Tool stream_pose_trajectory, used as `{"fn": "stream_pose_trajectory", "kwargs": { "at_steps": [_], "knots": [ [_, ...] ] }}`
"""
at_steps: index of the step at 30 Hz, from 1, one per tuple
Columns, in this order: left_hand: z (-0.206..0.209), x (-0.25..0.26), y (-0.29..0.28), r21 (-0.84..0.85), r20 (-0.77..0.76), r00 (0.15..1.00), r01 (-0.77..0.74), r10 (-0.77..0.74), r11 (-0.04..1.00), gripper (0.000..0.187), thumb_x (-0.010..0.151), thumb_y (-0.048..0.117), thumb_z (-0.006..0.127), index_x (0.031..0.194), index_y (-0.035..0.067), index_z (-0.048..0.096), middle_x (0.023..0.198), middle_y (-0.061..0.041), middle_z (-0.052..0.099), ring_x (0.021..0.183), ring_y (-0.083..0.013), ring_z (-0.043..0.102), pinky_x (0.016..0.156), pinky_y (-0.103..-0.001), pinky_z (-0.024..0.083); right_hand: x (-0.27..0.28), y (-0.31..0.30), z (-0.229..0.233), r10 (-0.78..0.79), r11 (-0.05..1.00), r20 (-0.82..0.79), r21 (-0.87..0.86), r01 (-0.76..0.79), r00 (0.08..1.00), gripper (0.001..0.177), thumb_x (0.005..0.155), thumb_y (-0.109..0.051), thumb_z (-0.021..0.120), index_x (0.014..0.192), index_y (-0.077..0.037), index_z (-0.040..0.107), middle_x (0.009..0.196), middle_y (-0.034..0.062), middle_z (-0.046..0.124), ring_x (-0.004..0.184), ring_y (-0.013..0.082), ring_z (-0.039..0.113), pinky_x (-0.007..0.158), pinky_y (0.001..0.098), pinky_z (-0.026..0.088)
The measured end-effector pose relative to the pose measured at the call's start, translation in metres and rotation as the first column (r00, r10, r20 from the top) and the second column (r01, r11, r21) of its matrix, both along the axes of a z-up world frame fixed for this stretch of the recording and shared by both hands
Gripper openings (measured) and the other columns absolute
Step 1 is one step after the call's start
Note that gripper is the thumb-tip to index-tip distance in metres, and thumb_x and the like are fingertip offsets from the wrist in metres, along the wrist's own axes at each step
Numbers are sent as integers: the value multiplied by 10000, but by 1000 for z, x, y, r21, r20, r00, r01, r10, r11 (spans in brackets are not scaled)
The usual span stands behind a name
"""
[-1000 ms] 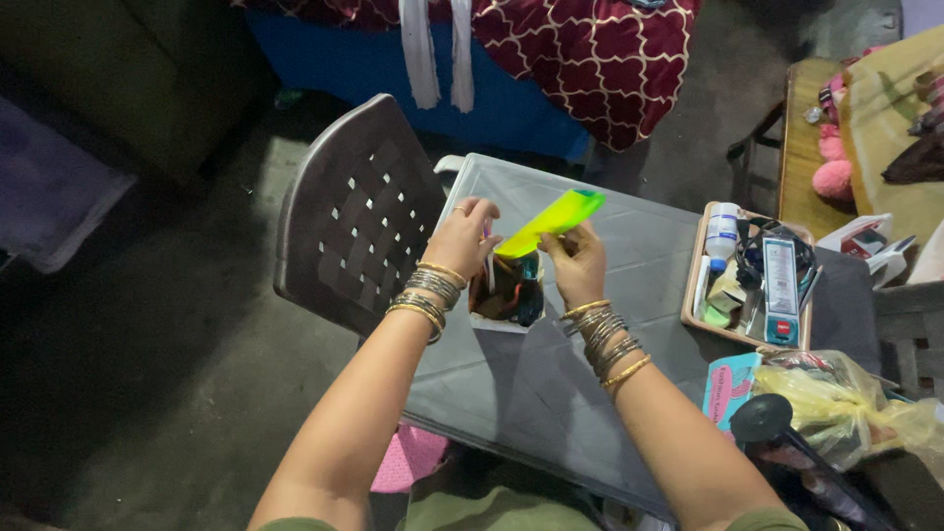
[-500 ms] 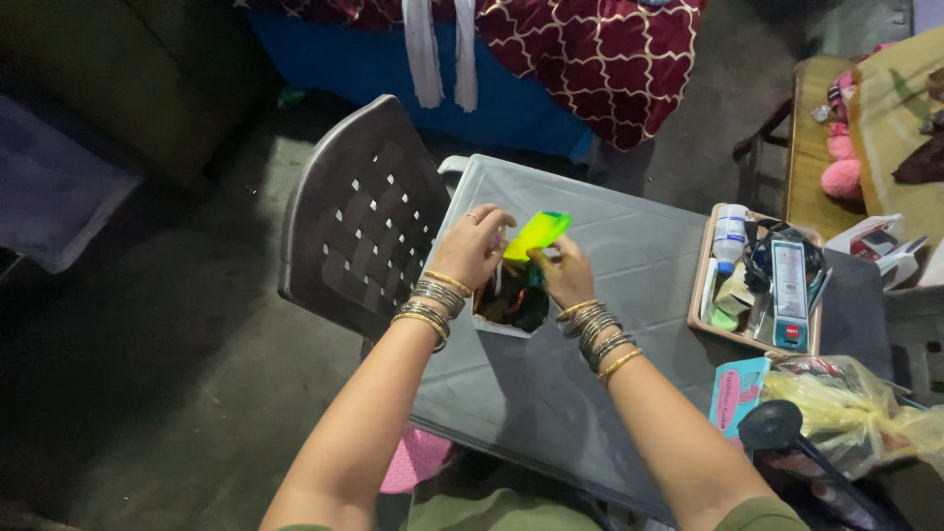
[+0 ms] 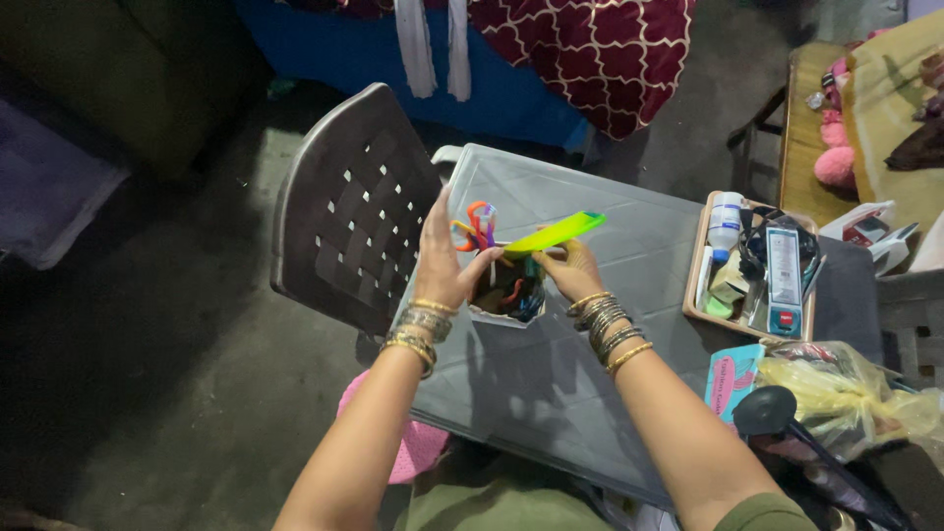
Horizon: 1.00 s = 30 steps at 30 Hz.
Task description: The person organizes various small items on a table and a shelf. They place a plastic bag of flowers on a shelf, arrange packets of wafers, and sort stationery items like scissors, pens, and a comb into a small container. They also handle a tray of miscellaneous items.
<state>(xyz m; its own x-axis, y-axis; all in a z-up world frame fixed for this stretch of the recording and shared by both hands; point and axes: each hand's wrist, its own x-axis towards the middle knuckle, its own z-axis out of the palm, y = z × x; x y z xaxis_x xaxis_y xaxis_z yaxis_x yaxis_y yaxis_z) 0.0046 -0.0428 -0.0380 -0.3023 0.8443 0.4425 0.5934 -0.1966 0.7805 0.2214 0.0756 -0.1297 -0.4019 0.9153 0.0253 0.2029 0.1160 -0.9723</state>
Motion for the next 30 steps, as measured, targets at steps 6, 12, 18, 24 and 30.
{"fn": "stream_pose_trajectory", "kwargs": {
  "at_steps": [6, 12, 18, 24, 30],
  "knots": [
    [-71, 20, -26, -261, 2, 975, -215, 223, 941, 841, 976, 544, 660, 1518, -17, 344, 1499, -318, 461, 1377, -453, 473, 1130, -505, 388, 3, 9, -20, -47, 953, -114, -304, 10, 992, 543, 814, -105, 771, 1329, -103, 600, 1198, 47, 703, 996, 177, 708, 782, 340, 586],
    [-72, 29, -29, -588, 138, 973, -68, 183, 806, 709, 900, 614, 607, 1357, 72, 576, 1216, -266, 678, 1166, -424, 641, 999, -483, 495, 5, 18, -62, 92, 976, -75, -189, -104, 993, 332, 860, -143, 785, 1160, -17, 719, 1096, 85, 749, 973, 159, 696, 827, 306, 566],
    [-57, 33, -26, -834, 137, 960, -21, 244, 551, 473, 841, 298, 611, 1256, 71, 614, 976, -271, 757, 959, -442, 761, 883, -496, 590, 5, 23, -73, 51, 951, 187, -308, 9, 981, 288, 948, -203, 780, 1158, -6, 769, 893, 106, 721, 733, 210, 528, 670, 386, 413],
    [-74, 30, -2, -675, -1, 980, -147, 197, 723, 315, 804, 149, 668, 1101, 54, 714, 1039, -254, 723, 1040, -442, 673, 921, -508, 537, 6, 6, -50, -138, 972, 225, 219, 88, 964, 268, 843, -206, 784, 1076, -76, 760, 950, 67, 777, 843, 152, 722, 742, 325, 550],
    [-66, 28, 21, -651, -48, 997, -73, 55, 756, 328, 809, 76, 625, 1122, 49, 719, 1059, -262, 714, 1054, -448, 667, 928, -508, 539, 20, -13, -21, -326, 873, 315, 461, 157, 891, 231, 854, -208, 780, 1051, -86, 775, 925, 137, 774, 813, 278, 729, 721, 398, 560]
  ]
}}
